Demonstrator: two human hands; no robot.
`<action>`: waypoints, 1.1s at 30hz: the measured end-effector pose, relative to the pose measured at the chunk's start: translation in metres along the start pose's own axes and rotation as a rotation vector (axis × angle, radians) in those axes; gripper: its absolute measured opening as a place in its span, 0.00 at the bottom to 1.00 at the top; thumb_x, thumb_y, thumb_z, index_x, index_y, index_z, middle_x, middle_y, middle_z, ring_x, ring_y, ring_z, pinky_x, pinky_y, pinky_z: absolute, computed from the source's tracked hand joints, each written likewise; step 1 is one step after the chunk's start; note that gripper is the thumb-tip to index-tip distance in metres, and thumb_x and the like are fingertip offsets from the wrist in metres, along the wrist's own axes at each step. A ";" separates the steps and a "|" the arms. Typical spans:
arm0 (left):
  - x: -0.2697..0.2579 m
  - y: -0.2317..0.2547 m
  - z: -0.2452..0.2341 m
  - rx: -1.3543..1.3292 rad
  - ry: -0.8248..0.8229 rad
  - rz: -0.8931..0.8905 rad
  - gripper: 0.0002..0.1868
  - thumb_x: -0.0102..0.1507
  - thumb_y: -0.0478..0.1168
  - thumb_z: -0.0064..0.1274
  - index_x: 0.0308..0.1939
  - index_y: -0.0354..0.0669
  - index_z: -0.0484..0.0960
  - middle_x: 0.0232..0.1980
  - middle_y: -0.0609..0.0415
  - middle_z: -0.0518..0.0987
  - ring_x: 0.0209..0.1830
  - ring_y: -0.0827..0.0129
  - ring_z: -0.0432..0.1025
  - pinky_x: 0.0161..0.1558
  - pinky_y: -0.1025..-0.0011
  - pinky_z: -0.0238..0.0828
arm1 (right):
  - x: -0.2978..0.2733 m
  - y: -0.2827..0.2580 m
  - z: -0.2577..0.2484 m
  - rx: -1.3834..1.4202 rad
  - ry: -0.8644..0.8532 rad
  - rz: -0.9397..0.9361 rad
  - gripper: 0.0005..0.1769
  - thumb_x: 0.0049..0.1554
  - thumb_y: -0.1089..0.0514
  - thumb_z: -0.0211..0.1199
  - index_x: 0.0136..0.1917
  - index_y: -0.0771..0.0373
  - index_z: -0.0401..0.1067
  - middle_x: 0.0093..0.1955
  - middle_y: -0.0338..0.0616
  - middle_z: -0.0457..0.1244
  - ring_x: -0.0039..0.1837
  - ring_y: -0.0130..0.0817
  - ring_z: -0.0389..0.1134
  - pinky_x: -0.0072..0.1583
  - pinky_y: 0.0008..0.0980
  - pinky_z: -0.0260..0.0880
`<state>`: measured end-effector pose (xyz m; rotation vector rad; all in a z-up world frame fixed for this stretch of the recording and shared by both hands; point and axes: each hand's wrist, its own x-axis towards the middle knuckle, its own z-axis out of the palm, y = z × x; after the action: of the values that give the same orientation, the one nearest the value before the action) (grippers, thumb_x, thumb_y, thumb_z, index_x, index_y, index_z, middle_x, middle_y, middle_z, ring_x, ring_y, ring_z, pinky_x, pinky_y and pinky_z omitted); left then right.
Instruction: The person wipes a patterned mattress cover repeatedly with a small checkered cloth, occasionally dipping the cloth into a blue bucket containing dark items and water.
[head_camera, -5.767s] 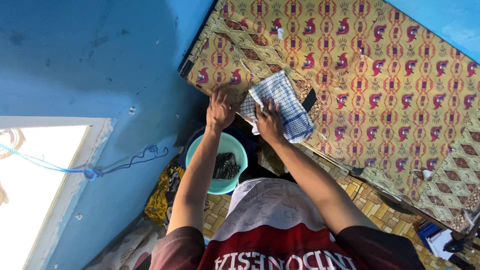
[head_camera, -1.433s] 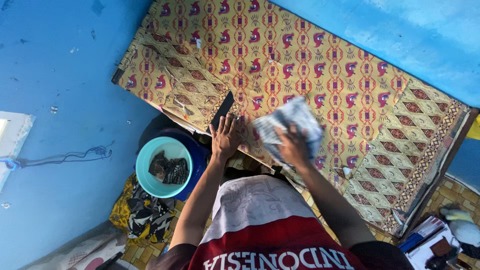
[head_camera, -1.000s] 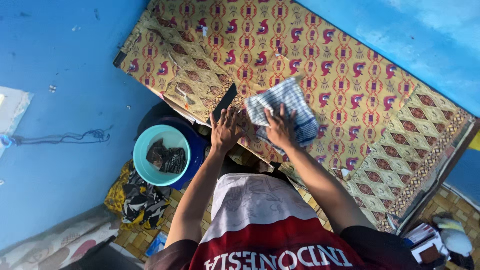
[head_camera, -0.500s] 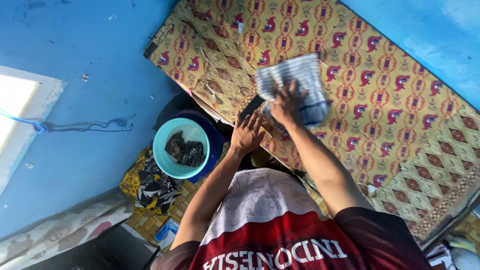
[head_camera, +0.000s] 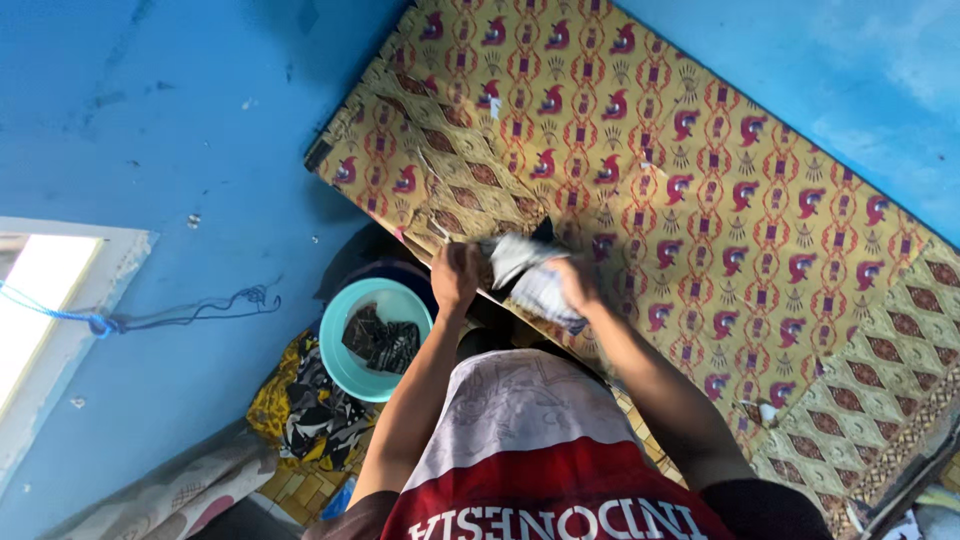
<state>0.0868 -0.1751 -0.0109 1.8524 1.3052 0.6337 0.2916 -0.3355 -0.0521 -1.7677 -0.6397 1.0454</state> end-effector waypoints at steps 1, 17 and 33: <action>0.006 -0.001 -0.002 0.117 -0.040 0.097 0.18 0.61 0.50 0.65 0.39 0.38 0.81 0.36 0.42 0.80 0.40 0.46 0.75 0.44 0.53 0.71 | 0.001 -0.010 -0.013 0.069 0.150 0.060 0.24 0.60 0.46 0.55 0.49 0.70 0.78 0.49 0.54 0.71 0.53 0.38 0.70 0.57 0.35 0.69; 0.011 -0.006 0.002 0.286 -0.147 0.064 0.29 0.50 0.52 0.69 0.49 0.44 0.77 0.48 0.43 0.79 0.52 0.46 0.73 0.52 0.54 0.72 | 0.033 -0.051 0.050 -0.931 -0.174 -0.525 0.32 0.56 0.55 0.57 0.74 0.58 0.68 0.71 0.53 0.62 0.82 0.64 0.46 0.79 0.67 0.31; 0.018 -0.072 0.009 -0.382 0.075 -0.291 0.12 0.56 0.41 0.57 0.40 0.39 0.82 0.32 0.50 0.82 0.32 0.67 0.75 0.37 0.69 0.74 | 0.014 -0.052 0.093 -1.366 -0.432 -0.452 0.16 0.54 0.44 0.56 0.46 0.49 0.81 0.68 0.58 0.65 0.72 0.54 0.62 0.74 0.51 0.56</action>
<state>0.0601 -0.1482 -0.0755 1.3148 1.3601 0.7406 0.2197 -0.2599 -0.0269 -2.2474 -2.2894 0.6377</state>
